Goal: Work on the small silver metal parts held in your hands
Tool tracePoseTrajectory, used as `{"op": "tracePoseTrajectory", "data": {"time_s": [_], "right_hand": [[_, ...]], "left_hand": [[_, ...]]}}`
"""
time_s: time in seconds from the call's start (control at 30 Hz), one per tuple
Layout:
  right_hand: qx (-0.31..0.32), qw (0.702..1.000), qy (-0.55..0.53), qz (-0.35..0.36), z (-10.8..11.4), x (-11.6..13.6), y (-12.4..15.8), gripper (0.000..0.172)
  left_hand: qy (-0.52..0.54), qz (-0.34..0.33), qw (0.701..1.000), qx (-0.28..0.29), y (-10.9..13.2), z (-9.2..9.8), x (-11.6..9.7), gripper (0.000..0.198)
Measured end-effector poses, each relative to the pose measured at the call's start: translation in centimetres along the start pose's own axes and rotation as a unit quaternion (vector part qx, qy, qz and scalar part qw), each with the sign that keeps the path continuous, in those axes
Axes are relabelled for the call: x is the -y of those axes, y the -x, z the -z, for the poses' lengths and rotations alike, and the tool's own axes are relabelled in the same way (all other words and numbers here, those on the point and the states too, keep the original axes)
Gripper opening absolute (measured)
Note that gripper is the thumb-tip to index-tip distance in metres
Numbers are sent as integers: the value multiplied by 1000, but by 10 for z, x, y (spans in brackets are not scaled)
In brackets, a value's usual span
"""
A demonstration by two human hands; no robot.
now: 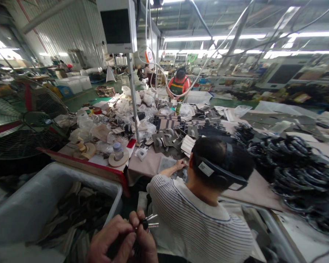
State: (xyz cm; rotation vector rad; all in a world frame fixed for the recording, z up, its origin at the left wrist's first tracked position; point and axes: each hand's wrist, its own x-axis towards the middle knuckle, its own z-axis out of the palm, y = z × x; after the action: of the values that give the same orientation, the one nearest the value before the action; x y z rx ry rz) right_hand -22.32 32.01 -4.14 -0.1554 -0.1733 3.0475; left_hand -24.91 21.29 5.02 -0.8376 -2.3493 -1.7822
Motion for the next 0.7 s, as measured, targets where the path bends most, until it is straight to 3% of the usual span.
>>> {"op": "tracePoseTrajectory", "data": {"time_s": [0.13,0.3,0.53,0.7], "right_hand": [[35,997,-72,2,-24,7,12,37],[117,984,-135,6,-32,10,12,34],[82,985,-154,7,-33,18,11,37],[88,980,-180,8,-42,18,8,36]], "left_hand": [[-9,21,998,66,-2,6,-14,14],[-15,63,997,39,-10,3,-26,9],[76,160,983,36,-20,-6,-33,5],[192,244,950,44,-26,-11,-35,13]]}}
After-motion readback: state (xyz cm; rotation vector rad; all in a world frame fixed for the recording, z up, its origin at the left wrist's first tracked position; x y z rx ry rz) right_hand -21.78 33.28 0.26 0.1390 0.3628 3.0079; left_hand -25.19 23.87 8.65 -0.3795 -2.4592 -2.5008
